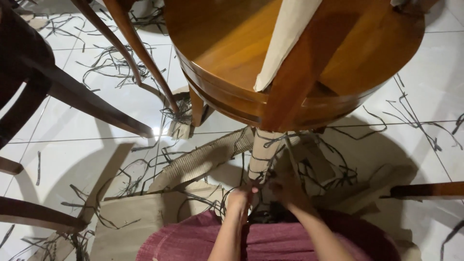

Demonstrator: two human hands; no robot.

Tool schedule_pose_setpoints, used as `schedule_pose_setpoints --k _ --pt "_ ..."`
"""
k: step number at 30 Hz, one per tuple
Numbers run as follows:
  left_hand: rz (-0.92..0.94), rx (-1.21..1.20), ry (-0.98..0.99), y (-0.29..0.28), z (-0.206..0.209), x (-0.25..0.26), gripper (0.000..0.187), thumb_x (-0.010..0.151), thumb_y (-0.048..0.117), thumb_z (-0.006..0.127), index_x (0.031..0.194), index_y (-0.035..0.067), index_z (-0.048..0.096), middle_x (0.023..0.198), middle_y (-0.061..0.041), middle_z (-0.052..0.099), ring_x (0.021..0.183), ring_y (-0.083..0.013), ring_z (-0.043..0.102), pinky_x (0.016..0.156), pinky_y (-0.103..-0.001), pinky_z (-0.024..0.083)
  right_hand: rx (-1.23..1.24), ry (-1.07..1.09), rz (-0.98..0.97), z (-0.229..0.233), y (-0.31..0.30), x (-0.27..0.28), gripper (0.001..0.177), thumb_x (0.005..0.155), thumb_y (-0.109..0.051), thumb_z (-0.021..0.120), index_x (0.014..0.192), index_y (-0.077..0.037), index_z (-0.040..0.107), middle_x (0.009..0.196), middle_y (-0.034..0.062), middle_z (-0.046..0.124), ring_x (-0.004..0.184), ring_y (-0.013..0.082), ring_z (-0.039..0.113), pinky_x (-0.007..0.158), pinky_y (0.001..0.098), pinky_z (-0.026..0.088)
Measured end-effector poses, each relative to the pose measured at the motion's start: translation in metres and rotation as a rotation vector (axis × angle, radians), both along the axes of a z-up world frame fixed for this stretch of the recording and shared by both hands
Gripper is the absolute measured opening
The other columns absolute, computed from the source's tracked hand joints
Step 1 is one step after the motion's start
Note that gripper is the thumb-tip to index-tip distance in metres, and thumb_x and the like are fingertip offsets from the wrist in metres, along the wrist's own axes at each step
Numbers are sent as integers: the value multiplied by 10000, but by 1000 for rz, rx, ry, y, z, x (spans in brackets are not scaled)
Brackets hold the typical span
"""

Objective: Wrapping a wooden chair leg with protective paper and securing it with string.

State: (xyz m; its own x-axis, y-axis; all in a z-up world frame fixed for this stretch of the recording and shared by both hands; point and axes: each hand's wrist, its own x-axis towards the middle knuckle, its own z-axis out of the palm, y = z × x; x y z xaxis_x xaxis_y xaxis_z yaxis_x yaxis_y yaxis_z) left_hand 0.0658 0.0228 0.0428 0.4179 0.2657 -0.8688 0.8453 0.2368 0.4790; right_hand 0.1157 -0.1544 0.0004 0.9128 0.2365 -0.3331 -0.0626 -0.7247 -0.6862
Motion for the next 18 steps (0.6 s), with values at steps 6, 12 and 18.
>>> schedule_pose_setpoints --k 6,12,18 --pt "262 -259 -297 -7 -20 -7 209 901 89 754 1092 8 761 883 -162 821 417 -83 382 436 -224 279 -19 236 -98 79 20 -24 189 907 -221 619 894 -164 799 746 -13 727 577 106 635 555 266 480" --pt "35 -43 -308 -8 -31 -2 262 789 160 851 1038 81 851 1042 -71 834 943 -174 732 830 -270 538 -237 471 -37 -126 -20 -24 454 906 -410 466 585 -161 667 676 10 691 670 196 613 806 390 473" --pt "91 -152 -470 -18 -36 -5 107 839 121 832 879 63 750 781 -83 717 697 -195 618 632 -284 469 -163 301 -104 27 42 -38 324 1011 -119 503 787 -133 735 532 6 664 454 104 640 539 253 574"
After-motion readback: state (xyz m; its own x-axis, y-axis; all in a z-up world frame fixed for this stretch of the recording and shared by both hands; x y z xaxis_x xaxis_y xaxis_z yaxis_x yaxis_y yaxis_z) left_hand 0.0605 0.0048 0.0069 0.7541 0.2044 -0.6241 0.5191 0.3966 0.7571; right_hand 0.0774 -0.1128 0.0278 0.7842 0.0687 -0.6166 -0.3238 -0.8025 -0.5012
